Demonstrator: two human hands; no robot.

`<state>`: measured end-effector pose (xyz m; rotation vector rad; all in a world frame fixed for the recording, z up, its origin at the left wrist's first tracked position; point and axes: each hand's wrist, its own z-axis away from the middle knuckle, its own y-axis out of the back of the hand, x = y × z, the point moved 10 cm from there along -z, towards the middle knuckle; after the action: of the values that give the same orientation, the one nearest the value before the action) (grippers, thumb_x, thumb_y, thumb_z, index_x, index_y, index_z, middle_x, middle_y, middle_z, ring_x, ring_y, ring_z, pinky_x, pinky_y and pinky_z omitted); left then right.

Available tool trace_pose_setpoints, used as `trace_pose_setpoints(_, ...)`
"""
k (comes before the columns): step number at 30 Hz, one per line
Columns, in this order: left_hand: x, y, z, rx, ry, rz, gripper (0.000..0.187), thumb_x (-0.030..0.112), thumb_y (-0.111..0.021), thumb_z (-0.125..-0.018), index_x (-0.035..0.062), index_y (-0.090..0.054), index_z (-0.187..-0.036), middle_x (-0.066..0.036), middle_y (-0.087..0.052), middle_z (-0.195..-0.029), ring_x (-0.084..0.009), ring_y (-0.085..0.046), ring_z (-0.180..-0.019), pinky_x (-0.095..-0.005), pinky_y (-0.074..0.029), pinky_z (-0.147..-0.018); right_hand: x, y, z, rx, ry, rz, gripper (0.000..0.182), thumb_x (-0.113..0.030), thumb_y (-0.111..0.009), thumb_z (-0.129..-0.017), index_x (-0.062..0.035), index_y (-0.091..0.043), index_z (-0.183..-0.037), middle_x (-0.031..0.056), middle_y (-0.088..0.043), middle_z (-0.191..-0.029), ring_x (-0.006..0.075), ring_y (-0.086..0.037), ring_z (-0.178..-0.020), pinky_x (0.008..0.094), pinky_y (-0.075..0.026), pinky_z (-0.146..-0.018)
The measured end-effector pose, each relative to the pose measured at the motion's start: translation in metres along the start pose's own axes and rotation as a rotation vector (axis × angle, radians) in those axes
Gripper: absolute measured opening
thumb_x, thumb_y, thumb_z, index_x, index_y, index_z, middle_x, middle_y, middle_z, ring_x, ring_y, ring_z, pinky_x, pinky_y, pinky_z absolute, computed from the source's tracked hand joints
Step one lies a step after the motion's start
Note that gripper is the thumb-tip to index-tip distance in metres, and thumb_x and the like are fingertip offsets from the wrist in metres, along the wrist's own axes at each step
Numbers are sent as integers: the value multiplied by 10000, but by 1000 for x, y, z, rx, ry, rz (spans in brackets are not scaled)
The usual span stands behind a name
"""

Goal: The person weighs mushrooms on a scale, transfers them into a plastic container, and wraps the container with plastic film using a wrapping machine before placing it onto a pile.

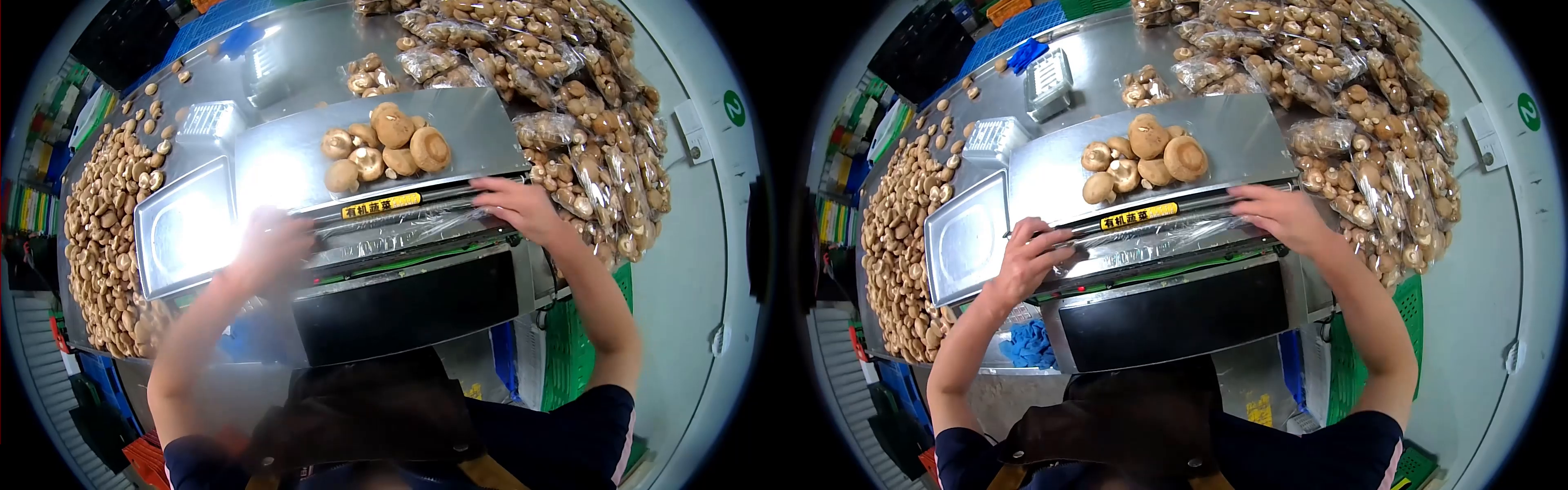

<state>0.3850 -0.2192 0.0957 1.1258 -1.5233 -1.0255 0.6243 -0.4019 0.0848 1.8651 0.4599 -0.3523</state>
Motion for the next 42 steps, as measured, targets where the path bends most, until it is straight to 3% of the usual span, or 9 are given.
trace_pose_setpoints(2,-15,4,42,70,269,253,161,23,-660,-775,78,-695,-923,-100,-674,-1046,-263,-636,-908,-400,-485,-809,18,8,40,-122,-631,-408,163,-92,-617,-877,-53,-702,-1010,72,-690,-1084,137,-666,-682,254,-524,-568)
trace_pose_setpoints(7,-38,96,74,508,496,690,221,111,-478,-979,-32,-631,-910,-146,-642,-871,-222,-667,-716,-350,-586,-612,-23,117,10,362,-275,-392,213,-144,-535,-953,-5,-695,-963,122,-704,-968,157,-672,-759,256,-527,-634)
trace_pose_setpoints(10,-94,135,18,1117,568,852,215,152,-487,-975,31,-601,-1112,-124,-659,-958,-214,-638,-890,-321,-558,-787,-3,150,-68,772,-316,-413,281,-231,-507,-976,-1,-658,-1038,126,-702,-991,173,-668,-918,286,-525,-788)
trace_pose_setpoints(12,-147,93,-38,821,688,590,384,320,-549,-946,11,-590,-1170,-178,-588,-1238,-279,-568,-1159,-369,-394,-1043,48,101,-119,529,-408,-170,344,-283,-513,-974,0,-604,-1147,155,-663,-1116,234,-643,-1028,330,-502,-875)
trace_pose_setpoints(16,-159,-44,-80,179,702,378,546,443,-582,-903,23,-565,-1251,-226,-411,-1415,-297,-376,-1345,-390,-319,-1090,120,-27,-126,36,-391,186,441,-273,-513,-969,16,-477,-1301,198,-556,-1282,348,-562,-1154,406,-417,-1004)
trace_pose_setpoints(22,-88,-19,-53,135,882,920,328,313,-475,-995,10,-584,-934,19,-509,-756,-69,-453,-699,-238,-400,-630,40,-12,-72,-94,-686,-658,273,-244,-530,-965,24,-542,-912,107,-626,-901,180,-634,-799,306,-545,-675)
trace_pose_setpoints(28,15,-21,-9,-58,1106,1411,349,333,-415,-1020,44,-546,-875,27,-487,-716,-46,-446,-633,-218,-384,-547,-41,-7,5,-65,-970,-756,210,-172,-515,-966,4,-522,-851,41,-575,-767,106,-607,-627,239,-515,-513)
trace_pose_setpoints(31,20,-56,36,30,1060,1016,360,310,-409,-1028,4,-521,-875,-21,-477,-693,-103,-416,-625,-274,-404,-571,-57,-47,52,-62,-1107,-959,225,-182,-534,-964,20,-533,-865,66,-585,-789,120,-629,-727,259,-550,-544)
trace_pose_setpoints(42,15,-105,130,411,994,555,356,275,-380,-1033,-1,-582,-938,0,-479,-529,-79,-464,-439,-245,-387,-442,-63,-95,111,428,-860,-144,227,-217,-571,-951,-4,-586,-872,146,-616,-665,259,-583,-525,338,-477,-535)
